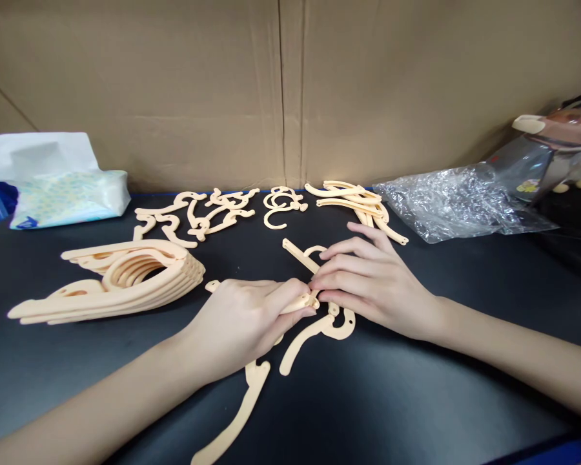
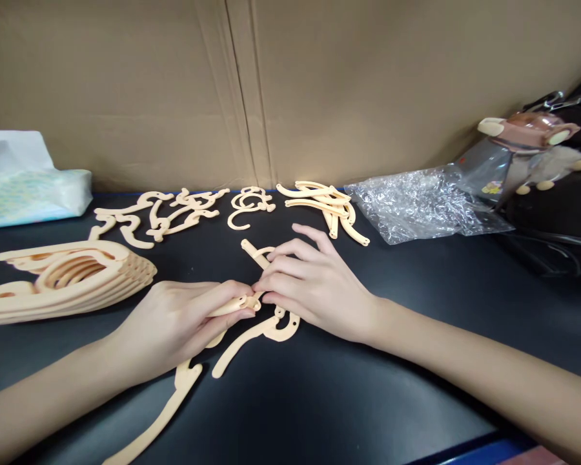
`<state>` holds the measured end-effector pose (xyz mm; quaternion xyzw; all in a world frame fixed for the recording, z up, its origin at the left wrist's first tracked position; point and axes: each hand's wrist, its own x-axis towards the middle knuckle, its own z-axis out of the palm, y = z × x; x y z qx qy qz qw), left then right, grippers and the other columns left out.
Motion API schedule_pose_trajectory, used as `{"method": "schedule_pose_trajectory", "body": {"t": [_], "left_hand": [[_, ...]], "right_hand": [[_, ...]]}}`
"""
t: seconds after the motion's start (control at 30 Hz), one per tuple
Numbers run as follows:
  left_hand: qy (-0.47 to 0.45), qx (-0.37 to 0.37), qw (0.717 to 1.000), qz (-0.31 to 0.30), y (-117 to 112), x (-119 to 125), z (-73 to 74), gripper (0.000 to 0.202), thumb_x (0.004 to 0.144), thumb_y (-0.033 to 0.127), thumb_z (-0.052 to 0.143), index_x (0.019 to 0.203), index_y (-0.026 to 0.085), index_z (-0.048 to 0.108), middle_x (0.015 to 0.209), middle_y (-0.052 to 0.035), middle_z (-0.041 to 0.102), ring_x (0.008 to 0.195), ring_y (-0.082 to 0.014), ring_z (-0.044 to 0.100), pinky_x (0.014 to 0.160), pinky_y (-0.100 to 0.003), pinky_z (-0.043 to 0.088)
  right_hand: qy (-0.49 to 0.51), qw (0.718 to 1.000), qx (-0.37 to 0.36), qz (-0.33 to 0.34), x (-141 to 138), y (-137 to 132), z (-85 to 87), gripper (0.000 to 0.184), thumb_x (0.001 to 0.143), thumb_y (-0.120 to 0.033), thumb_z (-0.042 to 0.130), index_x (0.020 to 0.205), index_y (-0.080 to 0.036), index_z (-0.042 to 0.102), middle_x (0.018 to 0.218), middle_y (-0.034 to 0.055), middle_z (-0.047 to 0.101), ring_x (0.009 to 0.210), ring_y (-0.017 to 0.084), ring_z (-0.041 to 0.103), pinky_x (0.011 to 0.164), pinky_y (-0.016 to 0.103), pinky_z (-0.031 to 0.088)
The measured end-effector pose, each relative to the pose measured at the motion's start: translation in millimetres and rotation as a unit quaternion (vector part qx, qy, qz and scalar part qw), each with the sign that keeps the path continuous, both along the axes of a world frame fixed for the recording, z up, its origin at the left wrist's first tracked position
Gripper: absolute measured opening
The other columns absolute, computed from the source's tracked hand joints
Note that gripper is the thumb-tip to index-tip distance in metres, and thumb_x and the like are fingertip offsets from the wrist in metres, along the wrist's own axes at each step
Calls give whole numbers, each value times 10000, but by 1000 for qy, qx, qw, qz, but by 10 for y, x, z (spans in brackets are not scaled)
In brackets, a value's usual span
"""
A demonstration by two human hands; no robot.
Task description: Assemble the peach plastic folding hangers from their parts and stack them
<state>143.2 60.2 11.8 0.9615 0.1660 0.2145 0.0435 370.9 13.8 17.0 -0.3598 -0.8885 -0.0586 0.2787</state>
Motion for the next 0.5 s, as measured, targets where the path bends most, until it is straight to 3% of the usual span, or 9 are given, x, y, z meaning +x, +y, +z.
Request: {"method": "schedule_pose_trajectory", "body": {"t": [0.17,0.33,0.5], "left_hand": [[8,-3,1000,2,-3,10,-1,185,999,308,461,930,191,585,695,49,632,578,-105,612,499,-225,357],[12,-12,998,55,13,8,-4,211,979,332,452,890,180,569,633,43,574,517,-116,546,478,-237,320],[19,-24,999,38,39,-2,5,234,991,254,362,852,184,538,628,38,533,560,-126,518,494,-233,311]], "right_hand": [[44,996,-70,31,14,28,-31,123,953,-227,575,974,-165,678,842,11,680,865,155,609,1046,408,365],[123,980,-151,46,38,70,-38,118,943,-196,580,984,-165,687,840,16,664,813,138,623,1071,417,391],[199,956,-212,36,47,98,-62,138,915,-182,621,1015,-214,711,878,11,692,828,155,633,1025,417,442]]}}
